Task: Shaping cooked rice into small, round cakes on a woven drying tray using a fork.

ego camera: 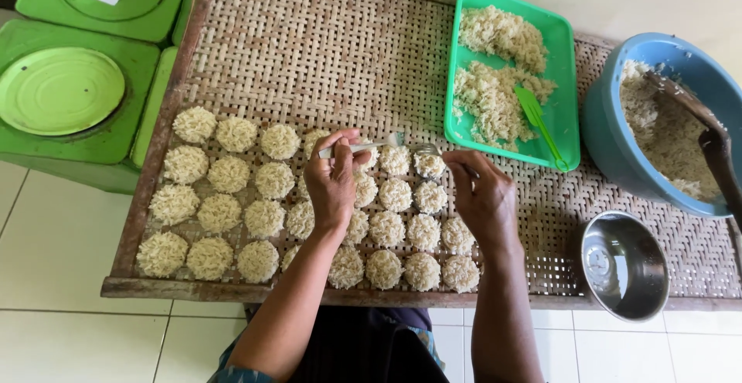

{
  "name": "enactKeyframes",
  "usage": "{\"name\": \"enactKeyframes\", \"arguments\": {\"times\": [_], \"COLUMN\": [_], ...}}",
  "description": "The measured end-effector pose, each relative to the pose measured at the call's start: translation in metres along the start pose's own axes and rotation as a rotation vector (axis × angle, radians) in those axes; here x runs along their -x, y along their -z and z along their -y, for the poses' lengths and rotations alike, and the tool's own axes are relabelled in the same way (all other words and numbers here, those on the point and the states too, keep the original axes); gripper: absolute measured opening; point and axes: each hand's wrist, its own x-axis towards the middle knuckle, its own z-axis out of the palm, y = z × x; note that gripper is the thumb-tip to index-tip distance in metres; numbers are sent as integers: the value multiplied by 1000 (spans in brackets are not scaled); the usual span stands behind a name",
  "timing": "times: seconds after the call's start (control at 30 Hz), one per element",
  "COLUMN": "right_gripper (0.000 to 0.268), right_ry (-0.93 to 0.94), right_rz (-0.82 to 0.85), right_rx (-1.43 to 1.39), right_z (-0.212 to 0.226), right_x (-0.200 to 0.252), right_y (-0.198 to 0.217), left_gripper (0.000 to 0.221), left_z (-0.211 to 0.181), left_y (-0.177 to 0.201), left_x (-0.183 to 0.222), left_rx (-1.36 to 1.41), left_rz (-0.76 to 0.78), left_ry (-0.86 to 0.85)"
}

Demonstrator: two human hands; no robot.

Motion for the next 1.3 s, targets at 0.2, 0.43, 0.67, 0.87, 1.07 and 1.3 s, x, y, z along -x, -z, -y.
{"name": "enactKeyframes", "arguments": {"times": [0.2, 0.43, 0.67, 0.87, 1.07, 1.3], "right_gripper": [13, 9, 11, 10, 11, 13], "right_ry": [-10, -31, -52, -58, -90, -139], "right_rz": [-41, -74, -99, -115, -78, -151], "right_rx": [-32, -12, -52, -36, -26, -45], "right_z": [15, 8, 2, 12, 12, -5], "right_x": [4, 15, 20, 25, 33, 49], "right_y": [0, 14, 6, 15, 18, 36], "left_gripper": [21, 21, 21, 21, 22, 21], "left_z": [-2, 5, 3, -5, -6, 4], "left_y": [-1, 3, 3, 3, 1, -9], "left_x": [2, 5, 12, 14, 16, 25], "left_rx": [15, -24, -35, -38, -41, -35], "left_rz": [22, 30, 49, 51, 61, 70], "left_ry": [3, 4, 19, 18, 21, 63]}}
